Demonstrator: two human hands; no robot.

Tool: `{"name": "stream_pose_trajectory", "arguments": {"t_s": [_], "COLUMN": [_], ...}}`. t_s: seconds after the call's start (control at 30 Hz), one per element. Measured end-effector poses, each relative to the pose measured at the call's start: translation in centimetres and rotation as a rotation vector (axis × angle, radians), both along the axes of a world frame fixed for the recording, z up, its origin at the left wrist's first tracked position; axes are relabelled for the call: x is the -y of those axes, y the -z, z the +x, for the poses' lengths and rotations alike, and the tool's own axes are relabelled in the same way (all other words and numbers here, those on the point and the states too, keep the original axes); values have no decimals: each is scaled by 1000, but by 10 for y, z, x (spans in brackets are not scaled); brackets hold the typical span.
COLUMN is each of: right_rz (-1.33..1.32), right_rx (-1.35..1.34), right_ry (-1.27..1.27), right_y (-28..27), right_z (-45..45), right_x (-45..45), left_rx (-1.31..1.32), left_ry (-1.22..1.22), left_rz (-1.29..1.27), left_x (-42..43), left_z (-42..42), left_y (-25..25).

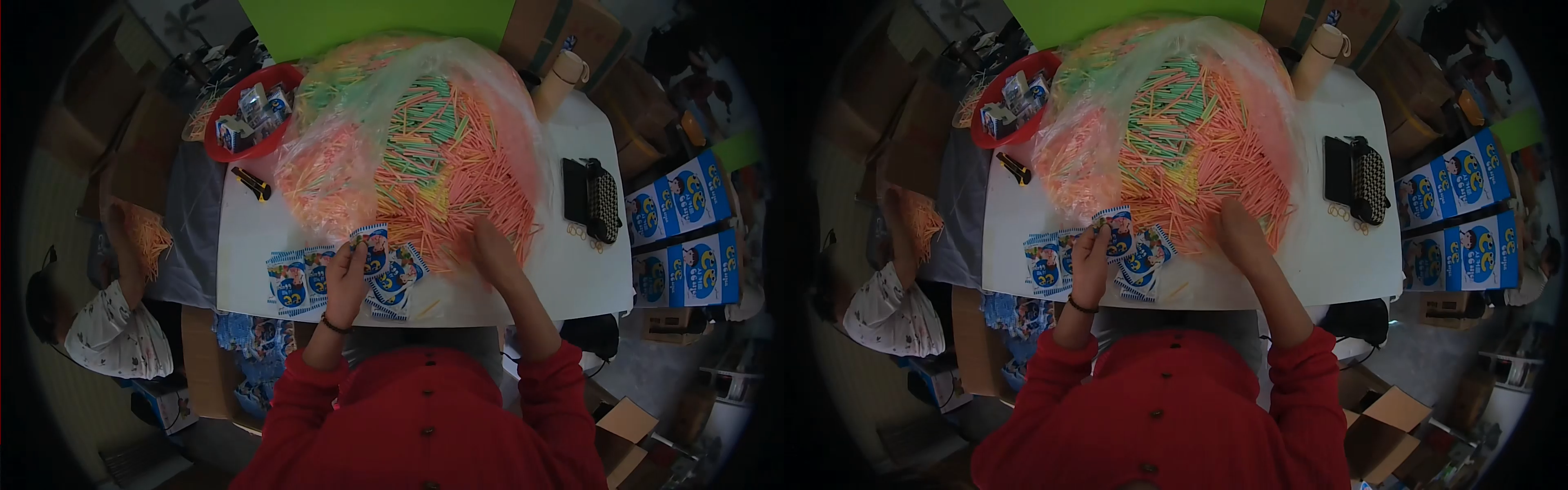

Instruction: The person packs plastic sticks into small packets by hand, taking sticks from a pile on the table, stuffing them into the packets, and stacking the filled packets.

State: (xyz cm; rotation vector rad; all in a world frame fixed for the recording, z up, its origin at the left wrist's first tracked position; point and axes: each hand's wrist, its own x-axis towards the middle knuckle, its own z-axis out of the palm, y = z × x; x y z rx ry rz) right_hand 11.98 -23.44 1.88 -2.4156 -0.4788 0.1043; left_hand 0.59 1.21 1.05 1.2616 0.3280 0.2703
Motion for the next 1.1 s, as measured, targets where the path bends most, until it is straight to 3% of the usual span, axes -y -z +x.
{"name": "stream_pose_trajectory", "arguments": {"t_s": [0.03,0.1,0.13,0.27,0.33,0.37,0.43,0.53,0.67,0.77,0.87,0.93,1.0,1.1], "right_rz": [-111,-185,-259,-98,91,87,757,845,712,625,729,1234,1275,1322], "right_rx": [-17,-6,9,264,-76,-76,-329,-293,-252,-279,-133,-430,-472,-514], "right_ry": [-87,-78,-69,-208,-98,-107,98,122,38,84,125,144,148,51], "right_y": [-2,4,9,21,17,17,14,17,51,36,36,15,-10,-35], "right_z": [-2,-4,-4,5,7,4,-4,-14,-12,-9,-2,-5,-11,-21], "right_x": [-8,-22,-26,-13,-5,-5,-4,-3,6,4,6,1,-5,-13], "left_rx": [2,-153,-154,-243,-232,-236,-243,-238,-225,-215,-216,-229,-170,-125], "left_ry": [1,21,16,42,38,69,95,175,241,302,322,320,371,418], "left_rz": [0,-361,-358,-557,-597,-636,-678,-700,-650,-572,-428,-316,-95,6], "left_x": [3,7,8,5,3,3,3,9,18,22,23,25,25,27], "left_z": [2,2,2,0,-1,-2,-3,2,7,8,5,5,6,11], "left_y": [-3,-10,-13,-7,-5,-4,-3,-1,1,4,1,1,2,1]}}
